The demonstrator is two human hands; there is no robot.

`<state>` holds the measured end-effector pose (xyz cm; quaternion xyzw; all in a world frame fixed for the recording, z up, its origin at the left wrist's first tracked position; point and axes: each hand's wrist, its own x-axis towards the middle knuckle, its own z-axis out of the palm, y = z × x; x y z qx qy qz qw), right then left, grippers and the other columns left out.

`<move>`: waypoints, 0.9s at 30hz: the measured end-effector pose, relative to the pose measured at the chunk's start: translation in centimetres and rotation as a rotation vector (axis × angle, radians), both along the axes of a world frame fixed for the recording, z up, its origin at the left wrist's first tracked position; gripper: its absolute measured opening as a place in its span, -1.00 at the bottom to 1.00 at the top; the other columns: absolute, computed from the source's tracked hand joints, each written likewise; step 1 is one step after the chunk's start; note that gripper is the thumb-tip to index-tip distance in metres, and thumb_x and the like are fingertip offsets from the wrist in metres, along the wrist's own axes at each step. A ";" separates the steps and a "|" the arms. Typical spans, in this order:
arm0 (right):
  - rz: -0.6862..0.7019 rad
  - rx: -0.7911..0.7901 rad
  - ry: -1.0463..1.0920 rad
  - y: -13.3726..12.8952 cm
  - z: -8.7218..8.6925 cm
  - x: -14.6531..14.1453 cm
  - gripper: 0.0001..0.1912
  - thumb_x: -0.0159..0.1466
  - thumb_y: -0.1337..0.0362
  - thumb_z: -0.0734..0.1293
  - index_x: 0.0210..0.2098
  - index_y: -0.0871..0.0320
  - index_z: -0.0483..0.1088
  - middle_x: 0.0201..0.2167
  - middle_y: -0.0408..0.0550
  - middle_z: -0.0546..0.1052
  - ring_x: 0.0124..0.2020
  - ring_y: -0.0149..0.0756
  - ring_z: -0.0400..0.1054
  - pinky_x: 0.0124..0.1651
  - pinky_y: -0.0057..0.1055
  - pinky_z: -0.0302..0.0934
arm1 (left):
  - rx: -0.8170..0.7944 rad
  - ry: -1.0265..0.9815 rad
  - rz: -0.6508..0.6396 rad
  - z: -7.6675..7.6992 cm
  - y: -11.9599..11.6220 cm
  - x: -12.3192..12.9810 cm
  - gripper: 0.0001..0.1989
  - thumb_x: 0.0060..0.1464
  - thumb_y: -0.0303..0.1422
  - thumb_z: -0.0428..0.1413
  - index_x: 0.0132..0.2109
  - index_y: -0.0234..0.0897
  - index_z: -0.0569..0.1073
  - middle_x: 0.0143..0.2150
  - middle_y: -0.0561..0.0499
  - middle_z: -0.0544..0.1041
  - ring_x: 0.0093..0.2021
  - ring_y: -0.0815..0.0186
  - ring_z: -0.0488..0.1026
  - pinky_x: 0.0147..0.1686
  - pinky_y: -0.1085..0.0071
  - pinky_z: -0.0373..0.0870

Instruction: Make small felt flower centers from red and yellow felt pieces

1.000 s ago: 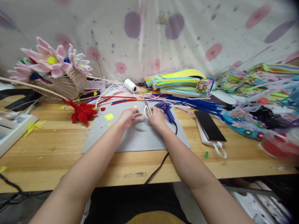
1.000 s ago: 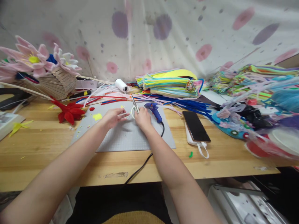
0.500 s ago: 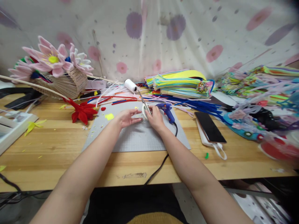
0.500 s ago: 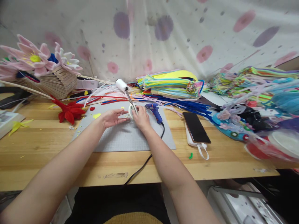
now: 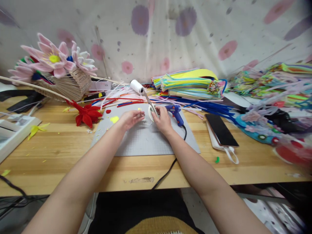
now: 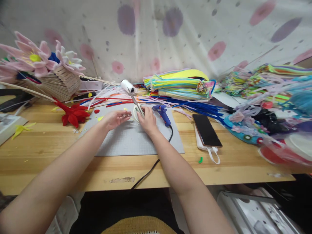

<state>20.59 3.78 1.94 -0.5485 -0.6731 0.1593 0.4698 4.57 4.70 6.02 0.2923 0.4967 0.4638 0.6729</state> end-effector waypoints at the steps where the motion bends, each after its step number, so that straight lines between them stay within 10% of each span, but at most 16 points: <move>1: 0.003 0.021 0.054 0.1 0.0 0.0 -0.73 0.17 0.19 0.21 -0.16 0.17 0.27 -0.17 0.06 0.39 -0.16 -0.27 0.29 -0.05 -0.30 0.19 | 0.063 0.076 0.025 -0.2 0.4 -0.5 -0.91 -0.09 -0.60 0.11 -0.50 -0.41 0.41 -0.43 -0.09 0.49 -0.41 0.40 0.44 -0.31 0.45 0.44; 11: 0.243 -0.175 0.678 1.2 -0.1 -0.4 -0.49 -0.11 0.02 0.42 -0.31 0.08 0.13 -0.39 -0.17 0.37 -0.35 -0.40 0.31 -0.21 -0.39 0.23 | 0.437 0.959 -0.397 -1.3 1.9 -3.0 -0.89 -0.27 -0.37 0.27 -0.53 -0.25 0.49 -0.64 0.03 0.42 -0.69 0.40 0.26 -0.62 0.46 0.13; 21: 0.143 -0.206 0.612 0.8 0.2 -0.3 -0.51 -0.11 -0.05 0.41 -0.40 0.10 0.15 -0.51 -0.25 0.31 -0.50 -0.46 0.20 -0.40 -0.46 0.14 | 0.356 0.433 -0.133 -1.0 0.4 -3.0 -0.76 -0.32 -0.27 0.30 -0.49 -0.32 0.47 -0.50 0.05 0.45 -0.52 0.47 0.31 -0.44 0.51 0.25; 27: 0.206 -0.173 -0.107 -0.6 2.0 -0.1 -0.63 0.05 -0.05 0.32 -0.39 0.13 0.29 -0.45 -0.16 0.41 -0.38 -0.36 0.26 -0.24 -0.39 0.06 | 0.245 0.197 0.041 -2.3 -2.1 -4.4 -0.65 -0.41 -0.24 0.34 -0.43 -0.36 0.49 -0.37 -0.04 0.51 -0.33 0.38 0.42 -0.34 0.47 0.34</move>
